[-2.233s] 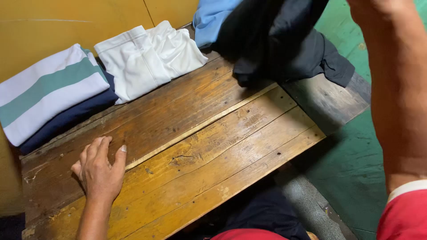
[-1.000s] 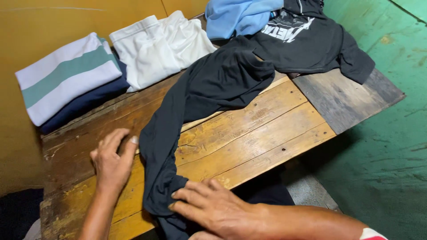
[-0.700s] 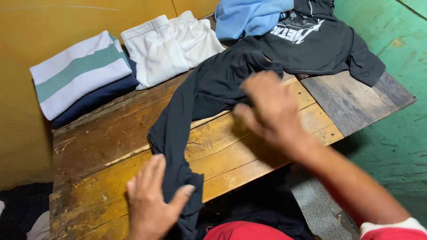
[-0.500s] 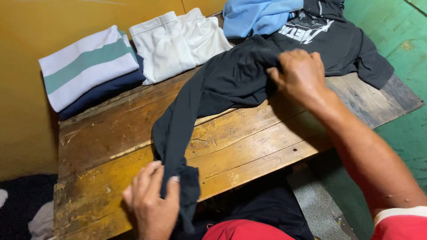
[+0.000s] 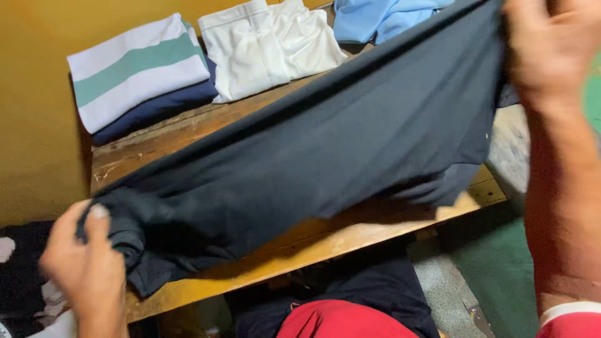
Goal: Folding a black t-shirt on a wooden table.
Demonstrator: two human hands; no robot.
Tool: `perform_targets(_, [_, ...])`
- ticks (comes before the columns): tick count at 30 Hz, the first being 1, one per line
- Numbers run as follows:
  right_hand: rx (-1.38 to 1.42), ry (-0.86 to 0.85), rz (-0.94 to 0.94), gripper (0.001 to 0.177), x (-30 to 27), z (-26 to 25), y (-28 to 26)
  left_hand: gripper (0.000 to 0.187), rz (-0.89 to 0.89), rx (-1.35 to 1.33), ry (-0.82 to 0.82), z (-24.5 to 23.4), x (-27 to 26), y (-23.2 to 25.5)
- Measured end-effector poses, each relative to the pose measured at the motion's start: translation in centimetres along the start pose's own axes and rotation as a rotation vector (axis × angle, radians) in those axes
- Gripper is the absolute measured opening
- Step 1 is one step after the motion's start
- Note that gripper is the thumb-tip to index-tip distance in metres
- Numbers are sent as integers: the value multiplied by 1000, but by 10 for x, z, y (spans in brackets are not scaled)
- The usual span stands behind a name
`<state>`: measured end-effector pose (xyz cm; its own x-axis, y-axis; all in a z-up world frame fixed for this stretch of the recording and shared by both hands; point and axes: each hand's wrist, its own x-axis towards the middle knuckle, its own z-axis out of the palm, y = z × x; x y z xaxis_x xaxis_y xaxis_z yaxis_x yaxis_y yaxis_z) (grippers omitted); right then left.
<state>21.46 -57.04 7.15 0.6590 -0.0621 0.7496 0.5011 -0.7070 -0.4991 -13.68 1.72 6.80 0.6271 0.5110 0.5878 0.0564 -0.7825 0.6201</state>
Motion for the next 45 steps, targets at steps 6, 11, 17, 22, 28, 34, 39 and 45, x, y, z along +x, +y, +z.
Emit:
perform_targets(6, [-410,-431,-86,46,-37,31,-58,47,22,419,-46,11,-22,1])
perform_targets(11, [-266,-437,-73,51,-64,10,-93,39,249,484,11,4,-65,17])
perform_targets(17, [-60,-524,-313,32,-84,-36,-176,44,183,442,-143,10,-88,16])
perform_targets(22, [-33,-692,-402,48,-119,-35,-208,25,115,447,-158,13,-90,-8])
perform_targets(28, [-232,-505,-529,21,-139,-25,-199,15,131,414,-169,9,-81,-1])
perform_targets(34, [-361,-654,-324,72,-133,-33,-197,44,134,472,-188,9,-86,4])
perform_targets(39, [-630,-773,-269,45,-137,-34,-180,19,146,601,-166,7,-85,16])
perform_targets(45, [-488,-679,-229,31,-124,-32,-152,11,261,569,-143,15,-87,34])
